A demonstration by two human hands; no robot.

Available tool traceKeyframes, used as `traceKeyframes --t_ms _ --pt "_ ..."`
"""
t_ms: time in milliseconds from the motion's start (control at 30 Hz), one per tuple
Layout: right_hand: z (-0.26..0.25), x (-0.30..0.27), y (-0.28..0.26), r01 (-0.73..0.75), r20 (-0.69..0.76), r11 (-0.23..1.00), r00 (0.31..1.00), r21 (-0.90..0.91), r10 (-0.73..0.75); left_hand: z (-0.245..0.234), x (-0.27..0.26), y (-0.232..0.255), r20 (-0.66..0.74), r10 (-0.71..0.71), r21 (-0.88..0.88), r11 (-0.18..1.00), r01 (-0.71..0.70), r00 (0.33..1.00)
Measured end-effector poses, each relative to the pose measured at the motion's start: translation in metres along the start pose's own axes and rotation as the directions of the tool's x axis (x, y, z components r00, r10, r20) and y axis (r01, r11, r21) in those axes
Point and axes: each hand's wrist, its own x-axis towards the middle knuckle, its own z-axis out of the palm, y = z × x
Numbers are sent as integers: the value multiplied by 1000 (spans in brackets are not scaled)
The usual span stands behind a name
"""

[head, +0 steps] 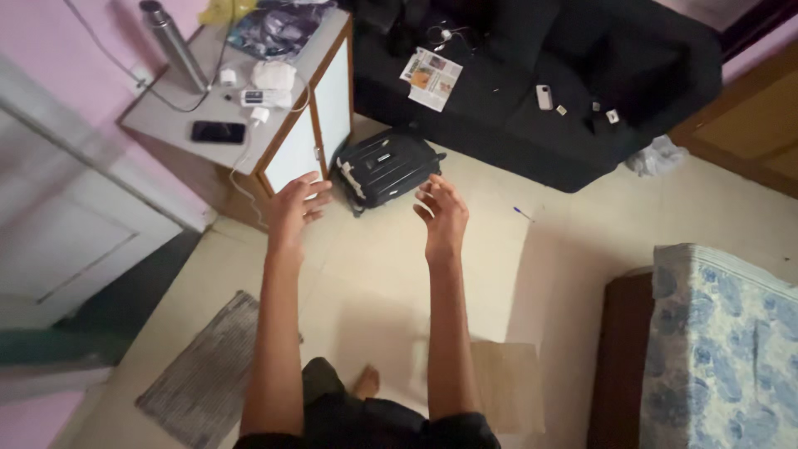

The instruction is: The person picks up a phone and charger from a couch, moves a newspaper on a desk, and places a black hat onto a stack of clothes on a bed.

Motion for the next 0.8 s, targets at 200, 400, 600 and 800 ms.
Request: traceKeyframes --t_ms 200,400,600,800 --pt "-10 56 0 -46 -85 999 995 27 49 14 51 -3 -42 -32 -6 999 32 999" --pt "7 135 13 -29 -101 999 994 44 33 29 127 4 -57 -64 -84 995 59 996" --pt "54 223 16 29 -4 996 1000 85 -29 41 225 36 -63 -77 -91 993 71 995" --pt "115 268 43 -58 77 996 996 71 53 28 286 31 -42 -26 -153 988 19 999"
